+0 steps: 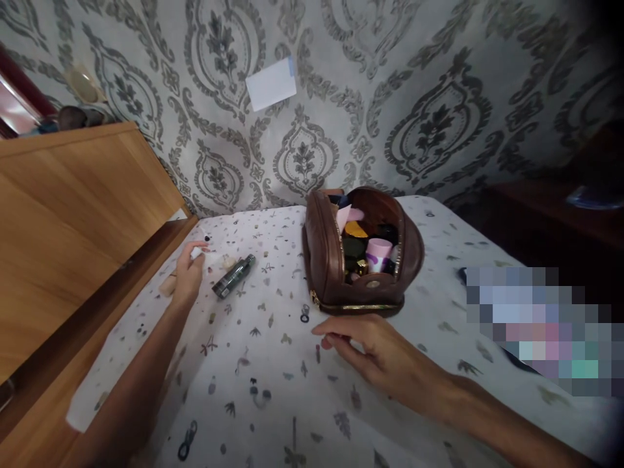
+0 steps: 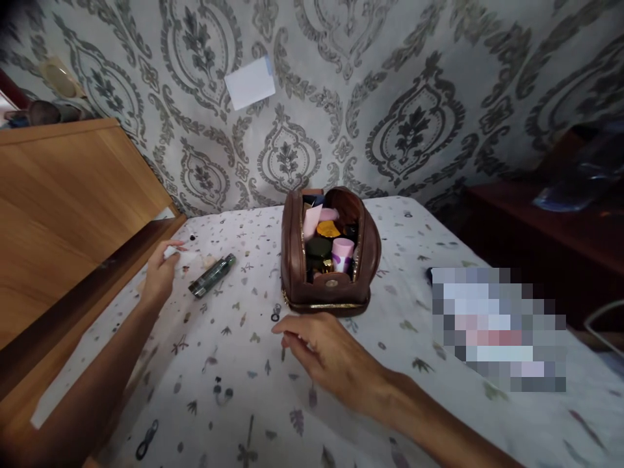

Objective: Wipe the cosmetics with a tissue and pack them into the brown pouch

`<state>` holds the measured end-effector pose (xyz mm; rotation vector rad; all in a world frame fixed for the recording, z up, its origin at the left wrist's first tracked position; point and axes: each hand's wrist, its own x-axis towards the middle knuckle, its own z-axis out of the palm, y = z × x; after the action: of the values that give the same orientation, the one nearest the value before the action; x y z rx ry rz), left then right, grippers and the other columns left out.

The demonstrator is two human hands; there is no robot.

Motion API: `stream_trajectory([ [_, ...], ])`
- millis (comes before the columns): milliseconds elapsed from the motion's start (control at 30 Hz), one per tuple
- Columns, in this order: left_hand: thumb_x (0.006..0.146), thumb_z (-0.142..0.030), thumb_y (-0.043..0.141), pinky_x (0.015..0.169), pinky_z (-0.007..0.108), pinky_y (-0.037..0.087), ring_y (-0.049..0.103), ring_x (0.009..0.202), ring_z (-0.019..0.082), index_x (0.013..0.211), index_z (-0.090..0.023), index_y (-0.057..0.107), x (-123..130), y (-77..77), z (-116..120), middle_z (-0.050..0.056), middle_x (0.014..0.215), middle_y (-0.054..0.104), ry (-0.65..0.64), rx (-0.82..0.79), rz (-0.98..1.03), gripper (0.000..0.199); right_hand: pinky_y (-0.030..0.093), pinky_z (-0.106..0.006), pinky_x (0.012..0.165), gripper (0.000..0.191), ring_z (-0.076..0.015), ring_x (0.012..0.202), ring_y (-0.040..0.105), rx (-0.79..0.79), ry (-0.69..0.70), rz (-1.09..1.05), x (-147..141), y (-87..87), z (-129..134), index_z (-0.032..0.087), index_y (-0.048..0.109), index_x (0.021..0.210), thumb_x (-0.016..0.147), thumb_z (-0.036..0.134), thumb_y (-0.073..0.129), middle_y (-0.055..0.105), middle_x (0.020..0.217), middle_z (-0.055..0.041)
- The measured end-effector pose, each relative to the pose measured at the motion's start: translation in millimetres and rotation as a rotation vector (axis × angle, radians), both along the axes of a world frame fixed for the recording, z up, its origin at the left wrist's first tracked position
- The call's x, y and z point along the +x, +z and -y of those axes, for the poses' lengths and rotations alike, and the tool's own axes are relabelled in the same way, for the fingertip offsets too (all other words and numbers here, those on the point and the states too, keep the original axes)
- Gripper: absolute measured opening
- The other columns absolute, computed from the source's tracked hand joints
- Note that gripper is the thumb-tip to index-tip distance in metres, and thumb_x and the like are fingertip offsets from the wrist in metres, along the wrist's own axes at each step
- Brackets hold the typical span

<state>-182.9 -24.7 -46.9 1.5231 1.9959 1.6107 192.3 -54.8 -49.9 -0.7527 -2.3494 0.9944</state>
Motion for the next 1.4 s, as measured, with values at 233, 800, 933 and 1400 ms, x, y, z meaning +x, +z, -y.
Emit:
stream_trajectory([
  [233,0.079,-0.029,0.045,0.098,0.04,0.045,0.059,0.101,0.025,0.11,-0.016,0.068,-31,-9.8,-45,0.01,0.11,0.064,-0.287,-0.383,-0.48,0.04,0.041,-0.021,0.064,0.032,-0.0108,0.07,0.059,-0.122,0.04,0.029,-29,-16.3,18,0.017,0.072,0.104,0.094,0.023,0.042,0.069,0.081,-0.0042],
  [800,0.078,-0.068,0.053,0.07,0.032,0.049,0.061,0.083,0.024,0.112,-0.017,0.06,-20,2.9,-2,0.008,0.094,0.068,-0.097,-0.262,-0.3,0.062,0.044,-0.019,0.066,0.03,-0.0099,0.071,0.061,-0.532,-0.063,-0.178,-53,-46.8,36,0.012,0.07,0.107,0.09,0.032,0.055,0.07,0.083,-0.0057],
  [933,0.085,-0.058,0.058,0.071,0.027,0.051,0.064,0.092,0.024,0.118,-0.019,0.06,48,30.2,36,0.007,0.109,0.069,-0.45,-0.217,-0.254,0.052,0.048,-0.021,0.061,0.067,-0.0121,0.073,0.065,-0.84,-0.094,-0.487,-54,-52.0,33,0.013,0.058,0.121,0.079,0.065,0.065,0.068,0.097,-0.0083],
  [1400,0.099,-0.028,0.046,0.087,0.029,0.053,0.062,0.109,0.022,0.151,-0.025,0.031,147,-18.2,69,0.012,0.118,0.061,-0.801,0.202,-0.842,0.055,0.041,-0.013,0.053,0.06,-0.0051,0.063,0.061,-1.05,-0.107,-0.851,-42,-50.5,26,0.013,0.05,0.087,0.061,0.052,0.088,0.064,0.078,0.0006],
])
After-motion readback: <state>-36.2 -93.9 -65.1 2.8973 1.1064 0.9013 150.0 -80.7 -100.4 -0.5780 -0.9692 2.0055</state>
